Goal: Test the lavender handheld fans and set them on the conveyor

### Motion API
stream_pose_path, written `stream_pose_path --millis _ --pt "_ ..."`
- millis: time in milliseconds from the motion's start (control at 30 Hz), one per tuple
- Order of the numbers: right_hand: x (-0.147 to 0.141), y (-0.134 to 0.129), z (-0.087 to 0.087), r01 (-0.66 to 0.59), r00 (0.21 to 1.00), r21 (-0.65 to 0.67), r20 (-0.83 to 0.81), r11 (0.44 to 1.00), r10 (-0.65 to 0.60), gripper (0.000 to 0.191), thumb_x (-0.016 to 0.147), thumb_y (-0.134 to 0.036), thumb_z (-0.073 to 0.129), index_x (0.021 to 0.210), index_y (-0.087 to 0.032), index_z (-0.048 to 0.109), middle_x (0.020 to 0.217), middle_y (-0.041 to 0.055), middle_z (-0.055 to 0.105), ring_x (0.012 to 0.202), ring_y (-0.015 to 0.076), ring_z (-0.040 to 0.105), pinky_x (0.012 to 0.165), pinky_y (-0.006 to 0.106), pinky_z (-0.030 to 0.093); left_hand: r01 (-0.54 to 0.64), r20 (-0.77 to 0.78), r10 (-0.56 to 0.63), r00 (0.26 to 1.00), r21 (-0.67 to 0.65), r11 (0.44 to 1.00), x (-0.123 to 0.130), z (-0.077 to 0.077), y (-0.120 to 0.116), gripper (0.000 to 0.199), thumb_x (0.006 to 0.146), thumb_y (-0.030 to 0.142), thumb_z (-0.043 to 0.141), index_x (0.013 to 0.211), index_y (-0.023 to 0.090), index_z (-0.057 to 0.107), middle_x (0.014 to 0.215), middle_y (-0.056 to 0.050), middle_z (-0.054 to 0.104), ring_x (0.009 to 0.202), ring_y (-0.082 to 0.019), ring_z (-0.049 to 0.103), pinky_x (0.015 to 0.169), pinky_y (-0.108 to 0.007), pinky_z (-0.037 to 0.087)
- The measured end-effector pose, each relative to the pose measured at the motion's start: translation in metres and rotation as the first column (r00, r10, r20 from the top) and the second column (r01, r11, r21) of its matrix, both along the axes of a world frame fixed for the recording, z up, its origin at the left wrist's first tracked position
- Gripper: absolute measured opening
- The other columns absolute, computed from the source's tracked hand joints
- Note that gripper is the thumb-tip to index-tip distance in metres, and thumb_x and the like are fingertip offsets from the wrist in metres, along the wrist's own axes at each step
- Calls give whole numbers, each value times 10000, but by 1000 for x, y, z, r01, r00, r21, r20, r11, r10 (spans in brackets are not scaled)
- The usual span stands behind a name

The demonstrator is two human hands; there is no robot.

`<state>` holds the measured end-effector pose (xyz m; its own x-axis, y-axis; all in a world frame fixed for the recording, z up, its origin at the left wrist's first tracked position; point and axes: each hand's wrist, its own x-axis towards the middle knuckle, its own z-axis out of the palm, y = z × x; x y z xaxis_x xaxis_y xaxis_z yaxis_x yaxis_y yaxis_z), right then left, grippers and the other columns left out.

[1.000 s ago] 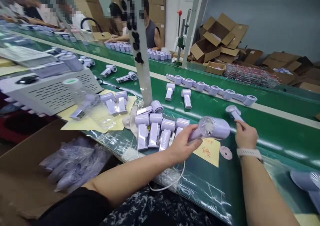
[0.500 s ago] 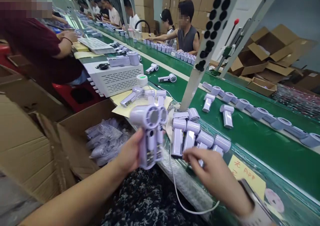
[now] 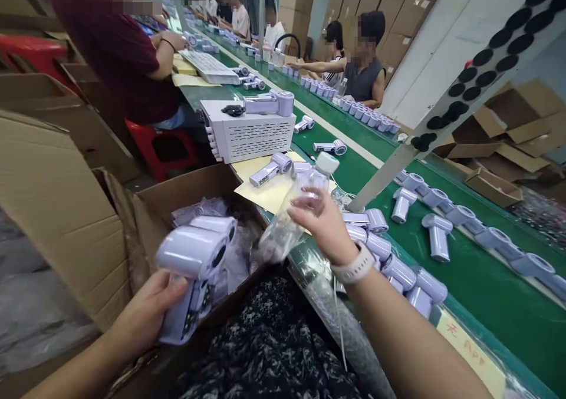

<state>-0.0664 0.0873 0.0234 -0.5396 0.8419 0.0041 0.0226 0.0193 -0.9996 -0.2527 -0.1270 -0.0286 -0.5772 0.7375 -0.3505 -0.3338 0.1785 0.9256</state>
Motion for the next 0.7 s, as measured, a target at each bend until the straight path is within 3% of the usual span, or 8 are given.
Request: stream_pose_path --millis 67,100,200,233,267,367,500,700 --pt "17 -31 -8 -92 995 -221 -56 971 82 582 784 -640 780 1118 -196 608 1039 106 731 974 270 724 890 476 604 -18 58 14 998 78 997 -12 -5 13 280 693 456 878 819 264 717 711 63 767 524 -155 629 496 -226 551" --pt "25 -45 -14 -131 990 -376 -102 917 99 570 819 -694 719 1058 -185 633 979 101 739 913 259 734 836 454 617 -17 98 6 995 114 993 -17 -8 20 278 699 437 876 862 271 723 723 70 773 523 -154 637 515 -234 571" --pt "43 -75 -34 -217 963 -769 -269 602 3 599 869 -749 641 957 -159 697 886 86 748 836 223 740 776 370 616 9 192 -44 980 182 983 -24 -16 39 300 716 417 867 939 282 719 721 81 773 546 -162 674 542 -242 603" --pt "47 -81 -39 -233 950 -823 -306 518 -59 593 883 -739 639 961 -156 713 886 82 755 837 212 741 785 347 612 8 201 -48 978 196 981 -21 -17 45 321 710 426 868 947 276 712 717 76 773 561 -172 690 536 -245 605" --pt "51 -85 -43 -235 938 -845 -327 480 -117 579 902 -721 635 972 -154 724 892 79 763 845 204 743 805 333 610 8 199 -49 979 205 979 -17 -17 49 347 705 441 870 954 266 702 717 67 775 578 -184 707 534 -252 608" --pt "57 -89 -46 -202 905 -860 -347 469 -246 497 932 -649 660 989 -163 747 919 63 785 866 189 747 886 327 599 23 189 -60 980 193 981 2 -10 58 422 697 509 869 940 229 668 742 24 789 644 -220 746 537 -270 616" --pt "63 -91 -41 -203 906 -889 -330 411 -265 549 978 -642 593 972 -122 770 904 85 786 829 183 745 849 308 595 29 202 -72 977 208 978 21 -3 61 379 678 444 888 896 212 683 799 1 809 692 -226 762 539 -254 614" --pt "64 -89 -33 -244 912 -914 -330 323 -243 764 1057 -667 339 906 -57 772 842 109 759 766 164 728 768 278 596 59 205 -116 972 266 962 22 -19 62 312 778 516 794 894 229 752 860 -1 826 678 -222 762 559 -280 641"
